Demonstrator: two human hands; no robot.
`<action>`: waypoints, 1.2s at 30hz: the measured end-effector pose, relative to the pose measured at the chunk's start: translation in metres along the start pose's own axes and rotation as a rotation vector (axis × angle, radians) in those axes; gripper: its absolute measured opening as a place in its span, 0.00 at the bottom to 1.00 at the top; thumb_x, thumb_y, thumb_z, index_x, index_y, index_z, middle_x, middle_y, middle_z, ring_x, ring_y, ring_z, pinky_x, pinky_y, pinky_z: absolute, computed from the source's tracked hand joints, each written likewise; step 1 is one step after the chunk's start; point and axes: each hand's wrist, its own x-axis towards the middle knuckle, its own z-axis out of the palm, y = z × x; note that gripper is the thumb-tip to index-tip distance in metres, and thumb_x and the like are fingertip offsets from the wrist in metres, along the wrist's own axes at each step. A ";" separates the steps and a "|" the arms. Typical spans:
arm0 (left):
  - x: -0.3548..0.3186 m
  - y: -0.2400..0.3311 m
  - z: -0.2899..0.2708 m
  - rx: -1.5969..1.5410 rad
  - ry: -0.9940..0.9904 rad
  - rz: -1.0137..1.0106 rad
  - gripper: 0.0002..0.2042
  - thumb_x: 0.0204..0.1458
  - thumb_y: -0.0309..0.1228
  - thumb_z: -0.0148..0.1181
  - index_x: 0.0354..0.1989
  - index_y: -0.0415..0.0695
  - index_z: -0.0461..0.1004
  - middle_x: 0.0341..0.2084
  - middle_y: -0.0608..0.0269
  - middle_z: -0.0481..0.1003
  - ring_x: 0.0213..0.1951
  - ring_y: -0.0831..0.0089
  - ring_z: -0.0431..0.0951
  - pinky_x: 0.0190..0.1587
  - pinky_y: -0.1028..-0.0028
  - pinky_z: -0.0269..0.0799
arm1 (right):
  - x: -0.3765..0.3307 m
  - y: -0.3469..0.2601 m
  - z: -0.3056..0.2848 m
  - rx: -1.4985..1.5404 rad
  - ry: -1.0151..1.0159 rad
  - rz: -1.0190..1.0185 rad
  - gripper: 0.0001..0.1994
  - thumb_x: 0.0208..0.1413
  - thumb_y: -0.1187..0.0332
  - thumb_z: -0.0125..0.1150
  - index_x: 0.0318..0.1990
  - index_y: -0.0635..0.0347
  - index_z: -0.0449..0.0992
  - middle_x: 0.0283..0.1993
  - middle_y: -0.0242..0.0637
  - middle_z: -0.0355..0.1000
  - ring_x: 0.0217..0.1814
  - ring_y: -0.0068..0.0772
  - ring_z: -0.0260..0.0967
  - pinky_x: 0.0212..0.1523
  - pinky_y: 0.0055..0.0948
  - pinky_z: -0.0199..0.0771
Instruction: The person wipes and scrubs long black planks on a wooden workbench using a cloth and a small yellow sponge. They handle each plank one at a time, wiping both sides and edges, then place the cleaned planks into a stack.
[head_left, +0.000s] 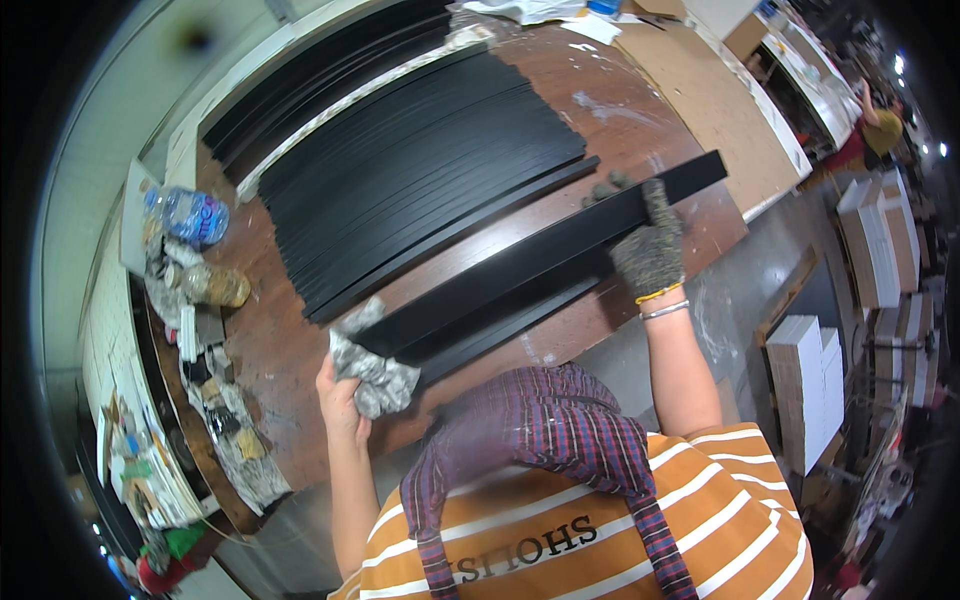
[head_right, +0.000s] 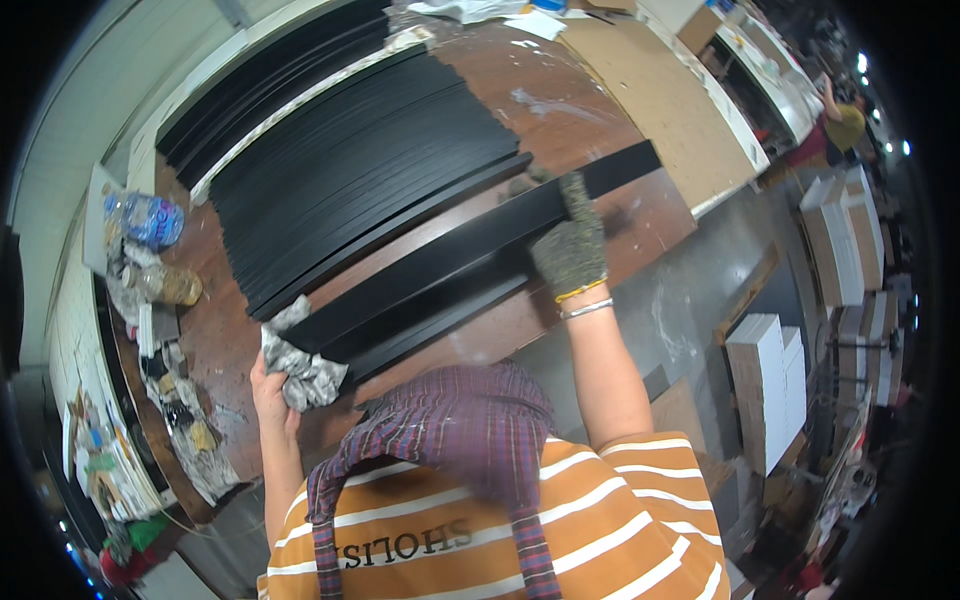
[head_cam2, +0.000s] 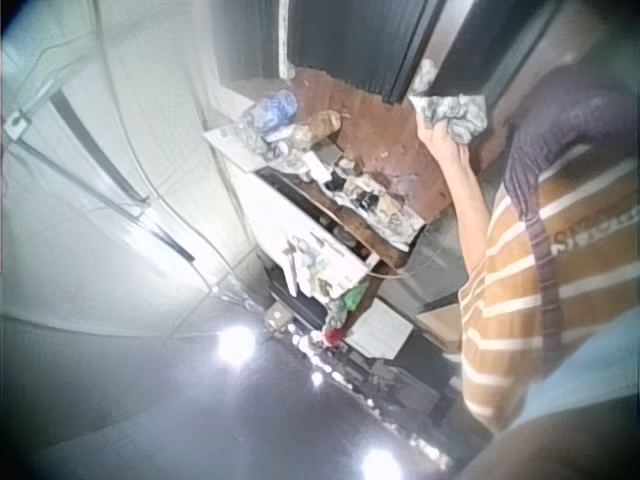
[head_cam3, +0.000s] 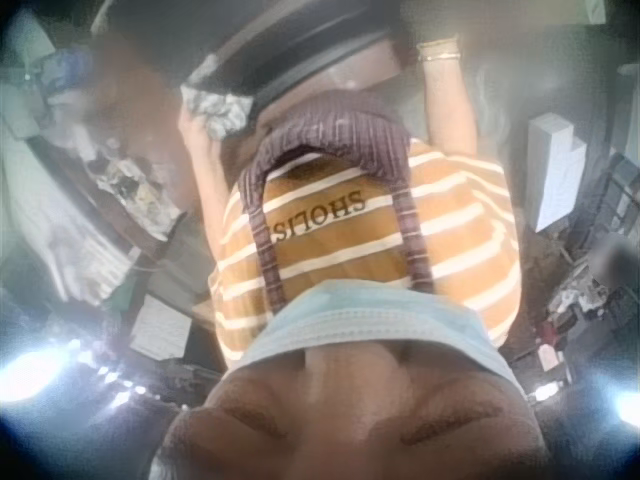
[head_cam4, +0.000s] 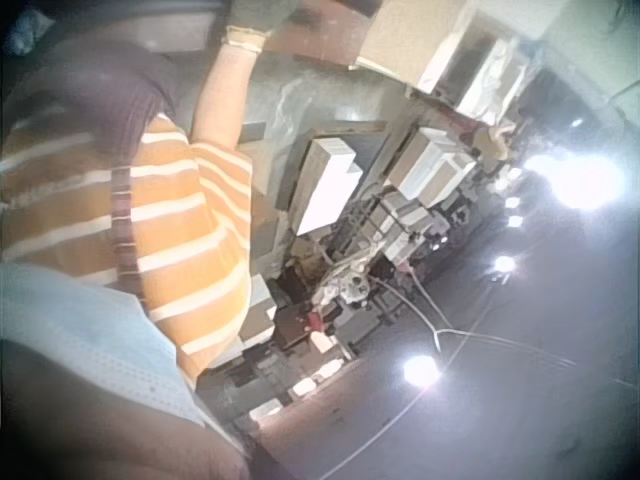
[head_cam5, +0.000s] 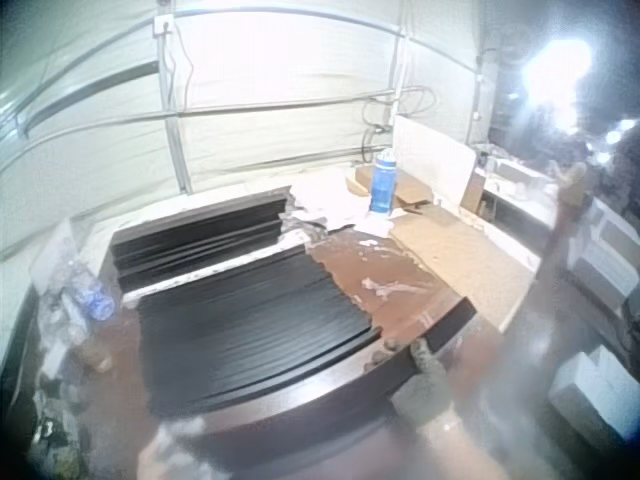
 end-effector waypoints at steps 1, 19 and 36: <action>-0.002 -0.002 -0.007 -0.033 -0.039 -0.008 0.25 0.47 0.10 0.45 0.56 0.31 0.71 0.41 0.56 0.79 0.43 0.67 0.82 0.49 0.68 0.79 | -0.003 0.004 -0.005 -0.040 0.016 0.011 0.25 0.65 0.56 0.60 0.57 0.71 0.72 0.52 0.53 0.76 0.58 0.53 0.73 0.65 0.56 0.70; -0.041 -0.020 -0.093 0.042 0.057 -0.201 0.30 0.41 0.10 0.44 0.59 0.33 0.70 0.45 0.53 0.79 0.44 0.63 0.83 0.50 0.65 0.80 | -0.018 0.053 -0.034 -0.138 -0.026 0.305 0.24 0.52 0.78 0.55 0.60 0.72 0.70 0.59 0.55 0.73 0.64 0.58 0.70 0.61 0.65 0.73; -0.030 0.027 -0.026 0.639 -0.166 -0.196 0.24 0.44 0.13 0.54 0.54 0.33 0.75 0.40 0.62 0.80 0.42 0.74 0.80 0.49 0.74 0.74 | -0.020 0.068 -0.009 -0.156 0.142 0.282 0.20 0.66 0.64 0.57 0.59 0.70 0.69 0.57 0.57 0.71 0.60 0.57 0.71 0.59 0.65 0.75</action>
